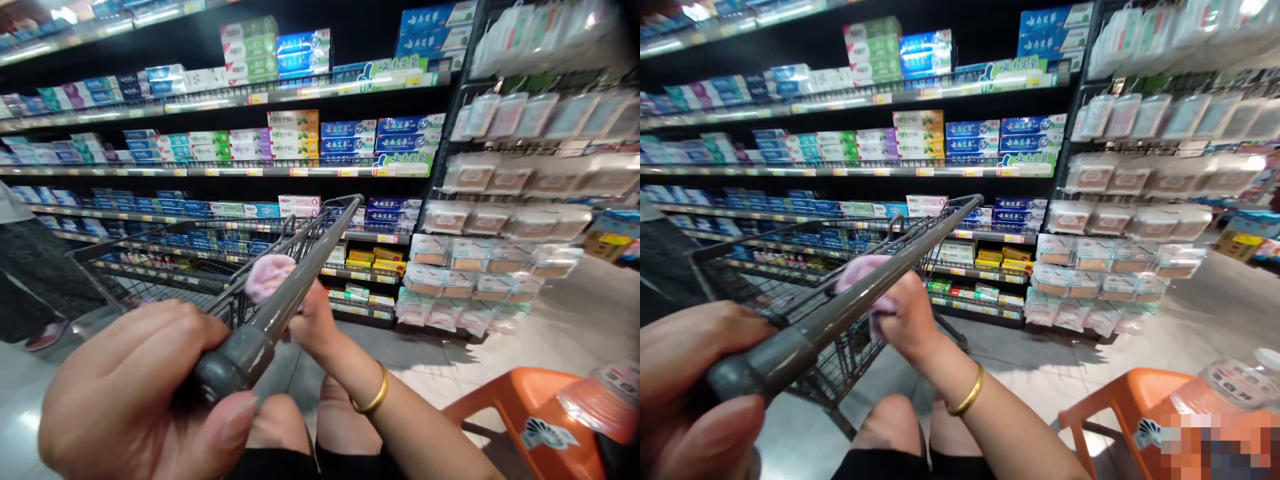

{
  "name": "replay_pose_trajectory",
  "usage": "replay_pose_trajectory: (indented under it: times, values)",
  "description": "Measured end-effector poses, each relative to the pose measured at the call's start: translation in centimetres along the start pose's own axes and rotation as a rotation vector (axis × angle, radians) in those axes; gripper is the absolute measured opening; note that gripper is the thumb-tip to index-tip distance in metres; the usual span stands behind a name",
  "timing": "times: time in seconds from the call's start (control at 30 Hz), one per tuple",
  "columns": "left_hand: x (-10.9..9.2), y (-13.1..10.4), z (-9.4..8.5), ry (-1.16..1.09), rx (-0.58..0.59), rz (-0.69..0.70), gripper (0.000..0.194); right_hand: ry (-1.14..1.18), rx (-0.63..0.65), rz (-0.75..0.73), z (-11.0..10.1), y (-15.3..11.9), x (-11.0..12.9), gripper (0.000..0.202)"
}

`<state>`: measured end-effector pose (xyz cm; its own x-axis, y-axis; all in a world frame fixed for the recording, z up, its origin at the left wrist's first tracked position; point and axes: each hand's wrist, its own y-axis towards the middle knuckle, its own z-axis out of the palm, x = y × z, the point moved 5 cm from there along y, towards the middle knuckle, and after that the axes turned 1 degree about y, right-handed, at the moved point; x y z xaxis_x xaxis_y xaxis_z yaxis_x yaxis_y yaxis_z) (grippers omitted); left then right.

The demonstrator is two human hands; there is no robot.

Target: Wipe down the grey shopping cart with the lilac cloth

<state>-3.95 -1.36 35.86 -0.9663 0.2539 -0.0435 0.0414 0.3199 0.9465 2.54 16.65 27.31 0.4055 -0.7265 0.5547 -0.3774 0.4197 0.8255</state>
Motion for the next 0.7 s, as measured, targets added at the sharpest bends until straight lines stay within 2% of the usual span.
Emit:
replay_pose_trajectory:
  times: [0.07,0.1,0.13,0.2,0.23,0.27,0.3,0.37,0.4,0.47,0.53,0.57,0.6,0.7]
  values:
    - [-0.1,-0.2,-0.2,0.006,0.022,0.066,0.037,0.073,-0.283,0.159,-3.1,0.1,-1.4,0.033]
    - [-0.1,-0.2,-0.3,0.012,0.013,0.071,0.036,0.086,-0.43,0.195,-4.6,-0.1,-1.3,0.033]
    - [-0.1,-0.2,-0.3,0.015,0.018,0.071,0.035,0.075,-0.548,0.185,-5.8,-0.4,-0.5,0.033]
    - [-0.1,-0.2,-0.3,0.037,0.013,0.076,0.032,-0.023,-0.696,0.025,-7.2,-1.2,3.0,0.034]
    - [-0.1,-0.2,-0.2,0.05,0.012,0.082,0.032,-0.099,-0.663,-0.086,-6.9,-1.4,5.3,0.034]
    - [-0.1,-0.3,-0.1,0.058,0.013,0.084,0.031,-0.155,-0.573,-0.196,-6.2,-1.4,7.4,0.035]
    - [-0.1,-0.3,-0.1,0.065,0.009,0.091,0.03,-0.2,-0.416,-0.28,-5.1,-1.3,9.2,0.033]
    - [-0.1,-0.4,-0.1,0.084,-0.01,0.102,0.03,-0.227,-0.249,-0.442,-3.8,-1.0,11.4,0.03]
    - [-0.1,-0.5,-0.2,0.085,-0.011,0.098,0.029,-0.247,-0.189,-0.477,-3.6,-0.6,11.5,0.031]
    - [0.1,-0.7,-0.4,0.092,-0.028,0.078,0.03,-0.309,-0.168,-0.459,-4.2,0.9,10.6,0.034]
    - [0.4,-0.9,-0.7,0.081,-0.029,0.065,0.03,-0.365,-0.27,-0.374,-5.6,2.4,9.2,0.037]
    - [0.5,-1.0,-0.8,0.073,-0.021,0.062,0.029,-0.355,-0.28,-0.359,-5.9,2.9,9.0,0.037]
    - [0.6,-1.0,-1.0,0.072,-0.021,0.07,0.029,-0.336,-0.247,-0.368,-5.7,3.1,9.2,0.035]
    - [0.9,-1.2,-1.5,0.069,-0.053,0.069,0.029,-0.257,-0.047,-0.538,-3.6,2.5,11.7,0.03]
